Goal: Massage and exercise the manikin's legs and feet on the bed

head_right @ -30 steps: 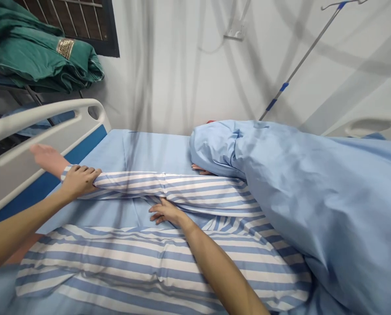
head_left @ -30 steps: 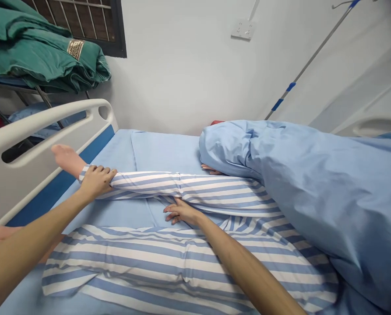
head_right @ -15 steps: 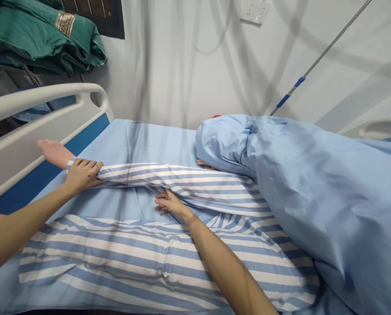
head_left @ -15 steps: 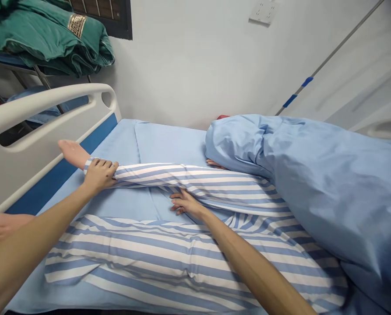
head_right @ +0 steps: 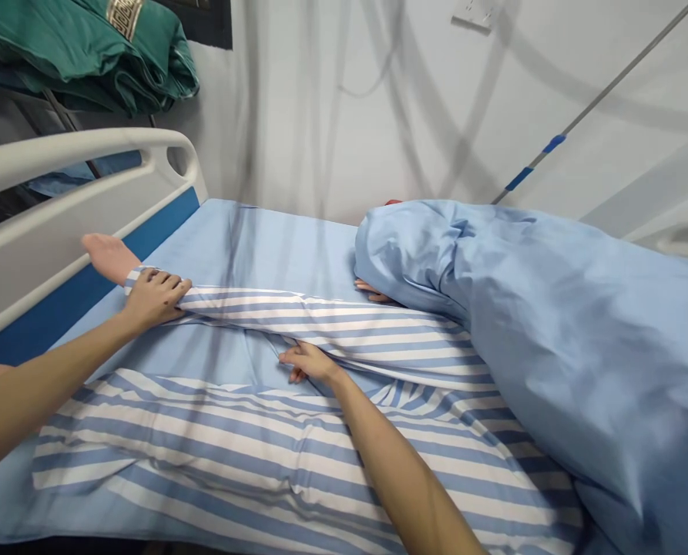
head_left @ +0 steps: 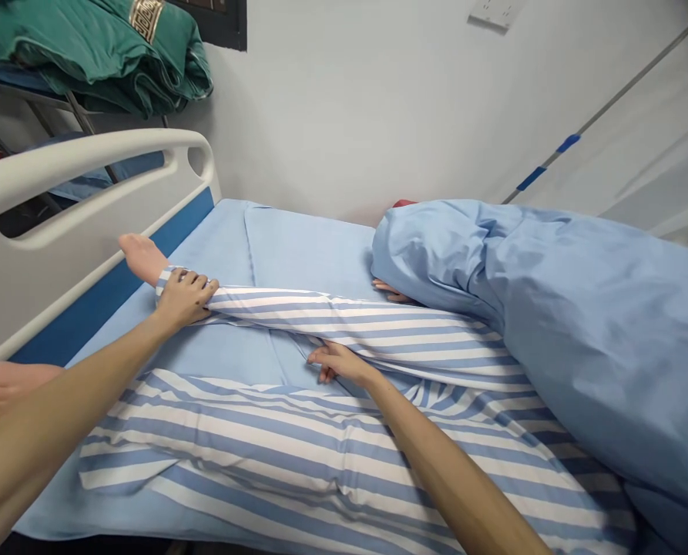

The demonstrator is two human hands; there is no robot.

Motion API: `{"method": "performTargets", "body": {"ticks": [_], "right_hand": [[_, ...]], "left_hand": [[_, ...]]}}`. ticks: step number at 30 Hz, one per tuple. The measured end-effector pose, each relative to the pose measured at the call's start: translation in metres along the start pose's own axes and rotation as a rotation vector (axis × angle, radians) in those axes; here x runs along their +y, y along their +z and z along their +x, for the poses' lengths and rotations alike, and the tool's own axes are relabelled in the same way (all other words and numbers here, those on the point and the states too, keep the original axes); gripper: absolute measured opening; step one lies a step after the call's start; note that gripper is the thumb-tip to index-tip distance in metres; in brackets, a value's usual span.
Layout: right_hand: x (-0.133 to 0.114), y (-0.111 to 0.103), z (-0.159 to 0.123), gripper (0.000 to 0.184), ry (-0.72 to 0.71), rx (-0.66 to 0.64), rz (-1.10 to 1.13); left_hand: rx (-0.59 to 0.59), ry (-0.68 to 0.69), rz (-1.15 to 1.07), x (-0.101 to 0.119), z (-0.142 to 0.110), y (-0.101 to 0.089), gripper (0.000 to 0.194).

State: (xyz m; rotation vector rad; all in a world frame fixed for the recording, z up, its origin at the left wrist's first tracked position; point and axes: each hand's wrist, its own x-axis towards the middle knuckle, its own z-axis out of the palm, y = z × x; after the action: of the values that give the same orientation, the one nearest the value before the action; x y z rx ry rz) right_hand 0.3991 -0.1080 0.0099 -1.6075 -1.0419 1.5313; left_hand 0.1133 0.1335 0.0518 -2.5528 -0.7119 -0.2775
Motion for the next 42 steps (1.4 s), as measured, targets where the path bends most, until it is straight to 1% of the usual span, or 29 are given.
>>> {"method": "performTargets", "body": {"ticks": [2,4,7,9,11,13,14,16,19,20,21,23,24,27,30,32,33,34,36,37,38,39,40,41,42], "right_hand": [[0.000,-0.001,-0.001,0.036,-0.003,-0.009,-0.043],[0.000,-0.003,-0.001,0.047,-0.036,0.008,-0.086],[-0.001,-0.003,-0.004,0.077,-0.103,0.038,-0.123],[-0.004,-0.002,-0.008,0.092,-0.116,0.034,-0.133],[-0.007,0.000,-0.012,0.096,-0.118,0.018,-0.143],[-0.009,0.000,-0.014,0.095,-0.134,0.009,-0.147],[-0.009,0.001,-0.015,0.093,-0.147,0.012,-0.153],[-0.008,0.000,-0.014,0.088,-0.168,0.035,-0.186],[-0.003,-0.003,-0.011,0.078,-0.152,0.075,-0.296],[-0.002,-0.004,-0.010,0.070,-0.136,0.084,-0.342],[-0.002,-0.005,-0.009,0.058,-0.114,0.088,-0.391],[-0.002,-0.006,-0.007,0.027,-0.065,0.087,-0.484],[-0.002,-0.006,-0.006,0.019,-0.045,0.087,-0.515],[-0.003,-0.005,-0.005,0.025,-0.020,0.089,-0.530],[-0.003,-0.004,-0.004,0.026,-0.029,0.084,-0.476],[-0.004,-0.005,-0.004,0.026,-0.022,0.048,-0.433],[-0.005,-0.005,-0.004,0.026,-0.013,0.016,-0.414],[-0.006,-0.005,-0.005,0.025,-0.002,-0.016,-0.394],[-0.009,-0.006,-0.008,0.018,0.017,-0.065,-0.341],[-0.011,-0.006,-0.011,0.018,0.021,-0.077,-0.307],[-0.012,-0.006,-0.013,0.024,0.022,-0.081,-0.269],[-0.012,-0.005,-0.015,0.032,0.023,-0.082,-0.232],[-0.012,-0.004,-0.017,0.039,0.024,-0.084,-0.202],[-0.011,-0.003,-0.019,0.043,0.023,-0.085,-0.184],[-0.010,-0.001,-0.021,0.047,0.018,-0.084,-0.177]], "left_hand": [[-0.002,-0.003,-0.008,0.000,0.000,-0.001,0.038],[0.000,0.007,-0.014,-0.006,0.007,-0.010,0.038],[-0.020,0.030,0.014,-0.021,0.027,-0.037,0.038],[-0.039,0.031,0.043,-0.031,0.042,-0.059,0.037],[-0.042,0.017,0.051,-0.036,0.052,-0.078,0.036],[-0.036,-0.002,0.048,-0.037,0.057,-0.090,0.035],[-0.034,-0.009,0.041,-0.036,0.056,-0.091,0.035],[-0.040,-0.021,0.008,-0.032,0.050,-0.087,0.035],[-0.076,-0.039,-0.044,-0.019,0.032,-0.066,0.036],[-0.095,-0.046,-0.045,-0.014,0.025,-0.057,0.036],[-0.117,-0.053,-0.041,-0.008,0.018,-0.047,0.037],[-0.159,-0.066,-0.042,0.002,0.005,-0.030,0.038],[-0.176,-0.072,-0.049,0.006,0.000,-0.022,0.039],[-0.199,-0.092,-0.070,0.011,-0.009,-0.006,0.043],[-0.254,-0.080,-0.106,0.005,-0.006,-0.002,0.045],[-0.310,-0.065,-0.175,0.001,0.000,-0.005,0.045],[-0.317,-0.068,-0.226,0.000,0.002,-0.009,0.047],[-0.302,-0.076,-0.283,0.002,0.004,-0.013,0.051],[-0.219,-0.091,-0.421,0.011,0.002,-0.028,0.062],[-0.175,-0.088,-0.501,0.018,-0.003,-0.036,0.066],[-0.148,-0.074,-0.587,0.025,-0.011,-0.046,0.067],[-0.150,-0.055,-0.678,0.033,-0.021,-0.056,0.066],[-0.186,-0.038,-0.769,0.041,-0.035,-0.066,0.063],[-0.257,-0.033,-0.846,0.049,-0.050,-0.075,0.061],[-0.339,-0.056,-0.898,0.055,-0.067,-0.083,0.061]]}}
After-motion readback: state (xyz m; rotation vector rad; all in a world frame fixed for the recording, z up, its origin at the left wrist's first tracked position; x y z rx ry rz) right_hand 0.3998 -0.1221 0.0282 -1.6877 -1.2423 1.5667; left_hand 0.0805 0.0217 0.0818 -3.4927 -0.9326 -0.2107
